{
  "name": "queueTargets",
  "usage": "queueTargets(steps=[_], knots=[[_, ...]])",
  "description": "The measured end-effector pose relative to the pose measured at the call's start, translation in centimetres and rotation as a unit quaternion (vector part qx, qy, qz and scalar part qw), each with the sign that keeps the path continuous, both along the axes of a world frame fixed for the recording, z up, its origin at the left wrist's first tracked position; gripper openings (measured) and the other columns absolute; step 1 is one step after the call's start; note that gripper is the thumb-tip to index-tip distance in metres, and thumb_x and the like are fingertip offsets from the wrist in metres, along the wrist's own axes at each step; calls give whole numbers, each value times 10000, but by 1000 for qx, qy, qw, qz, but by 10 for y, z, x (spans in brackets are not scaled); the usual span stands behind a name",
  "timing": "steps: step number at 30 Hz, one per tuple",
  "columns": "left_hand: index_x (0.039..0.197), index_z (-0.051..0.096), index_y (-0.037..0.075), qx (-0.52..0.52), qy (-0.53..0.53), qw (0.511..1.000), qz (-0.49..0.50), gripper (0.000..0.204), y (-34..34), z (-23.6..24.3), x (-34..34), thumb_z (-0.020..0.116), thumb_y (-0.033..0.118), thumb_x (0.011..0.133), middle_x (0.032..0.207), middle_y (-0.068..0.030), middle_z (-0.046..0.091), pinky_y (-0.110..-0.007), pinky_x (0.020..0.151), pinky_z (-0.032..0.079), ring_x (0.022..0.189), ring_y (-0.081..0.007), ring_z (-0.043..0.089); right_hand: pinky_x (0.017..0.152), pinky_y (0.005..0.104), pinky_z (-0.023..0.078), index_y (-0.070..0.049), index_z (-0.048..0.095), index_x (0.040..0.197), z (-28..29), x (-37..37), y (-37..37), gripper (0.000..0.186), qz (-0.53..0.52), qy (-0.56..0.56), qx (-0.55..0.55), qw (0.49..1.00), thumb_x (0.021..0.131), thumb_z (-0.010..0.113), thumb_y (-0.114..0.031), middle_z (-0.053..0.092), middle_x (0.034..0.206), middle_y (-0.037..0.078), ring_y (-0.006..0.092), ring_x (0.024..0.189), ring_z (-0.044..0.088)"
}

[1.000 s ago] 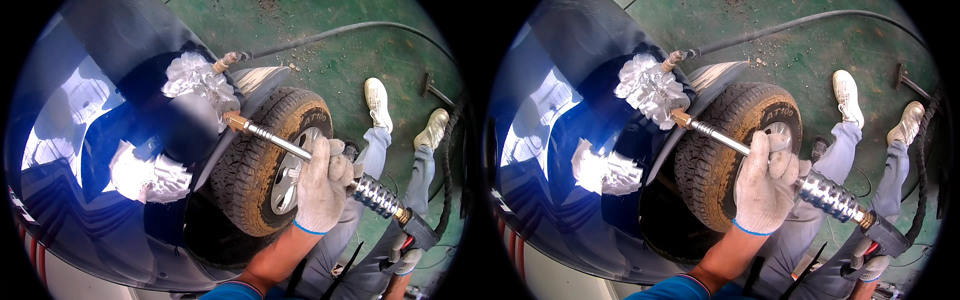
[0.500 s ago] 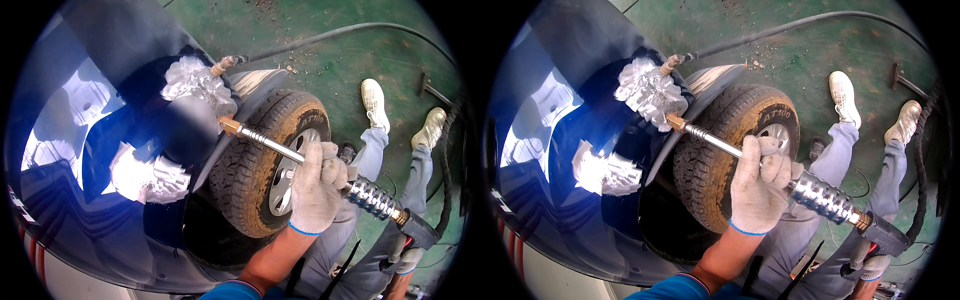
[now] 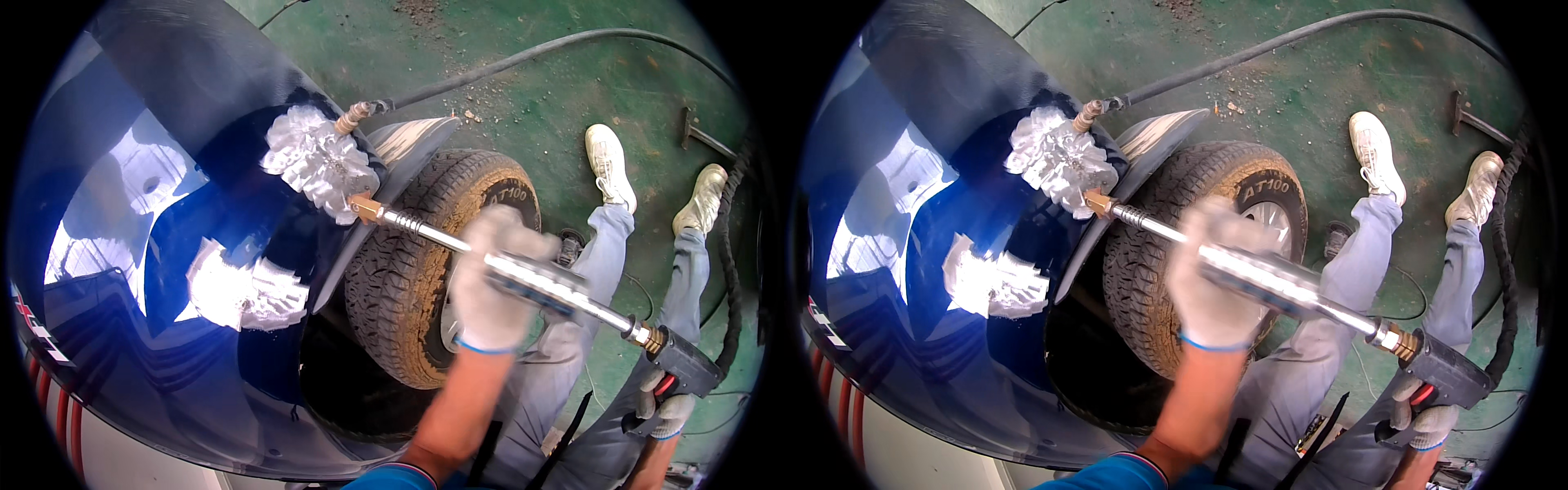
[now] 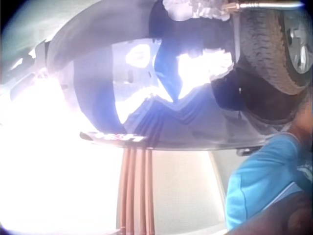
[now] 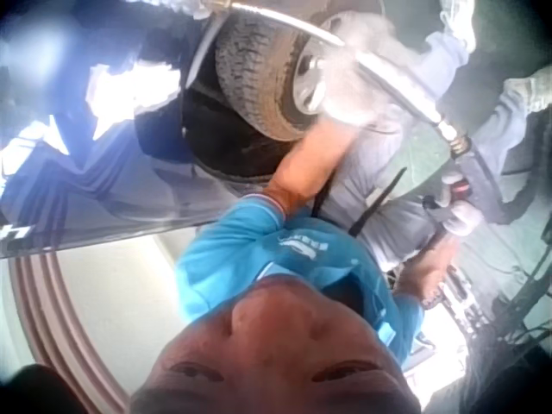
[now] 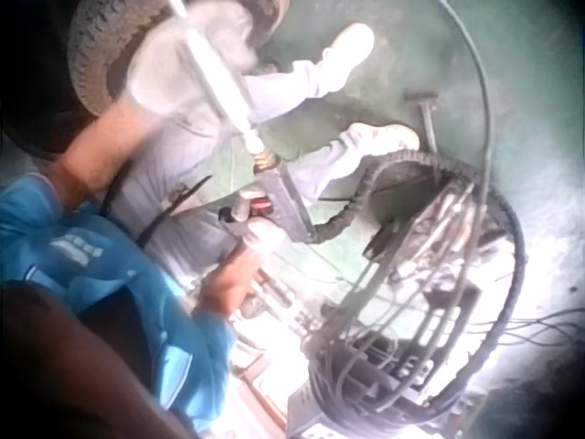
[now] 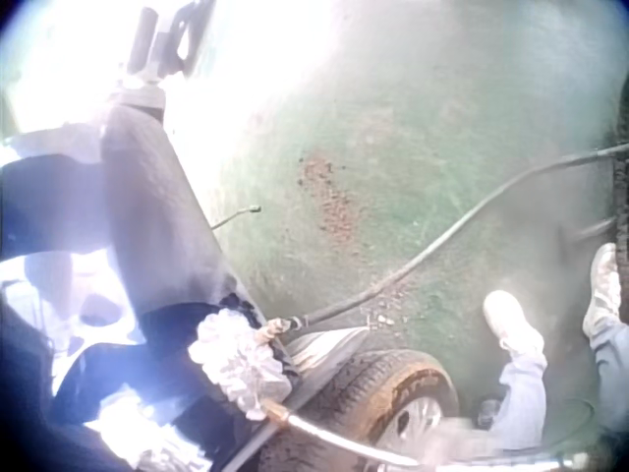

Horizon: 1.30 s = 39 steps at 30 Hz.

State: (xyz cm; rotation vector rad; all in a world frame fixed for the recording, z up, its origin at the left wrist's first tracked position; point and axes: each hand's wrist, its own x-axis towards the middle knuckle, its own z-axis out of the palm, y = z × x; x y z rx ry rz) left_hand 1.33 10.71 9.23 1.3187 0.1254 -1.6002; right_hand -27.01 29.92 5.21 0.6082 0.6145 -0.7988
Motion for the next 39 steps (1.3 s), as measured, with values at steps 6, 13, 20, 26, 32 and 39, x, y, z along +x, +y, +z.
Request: queueTargets(steps=[6,13,20,26,32,39], knots=[[1216,570,16,-18,-359,861,-361,328,28,3,-43,589,238,975,988,-101,646,-407,865,555,910,-247,674,418,321,480,150,613,931,18,-1,-5,466,7,48,11,999,652,774,-186,600,573,169,241,441,569],[953,575,102,257,-164,950,63,308,-29,20,-37,478,377,1055,621,48,412,-325,710,499,583,-130,472,438,350,503,138,623,881,9,-1,-1,459,23,48,-29,998,657,796,-223,610,582,185,264,458,587],[676,378,177,-216,80,972,53,560,7,13,3,210,539,1070,500,29,316,-275,445,341,402,-125,336,403,340,458,109,614,871,-18,-19,13,481,126,85,-167,974,711,843,-282,594,587,167,267,455,581],[691,382,179,56,-1,994,89,520,-15,3,-19,351,558,1046,524,50,283,-280,463,349,419,-118,313,478,347,510,157,612,960,7,-26,11,511,83,111,-14,990,719,815,-245,623,633,195,287,523,619],[706,418,172,239,-139,953,121,485,-35,18,-33,444,529,1034,556,46,281,-295,478,336,454,-109,311,424,371,511,147,623,961,3,-17,-14,462,2,-29,3,1000,656,777,-164,617,603,213,302,469,603],[673,366,160,-169,138,975,35,508,-17,-9,-11,237,418,1092,470,20,298,-326,430,333,378,-145,318,445,379,522,152,613,969,3,-28,-19,486,48,39,-74,995,645,789,-165,617,609,214,303,482,611]])
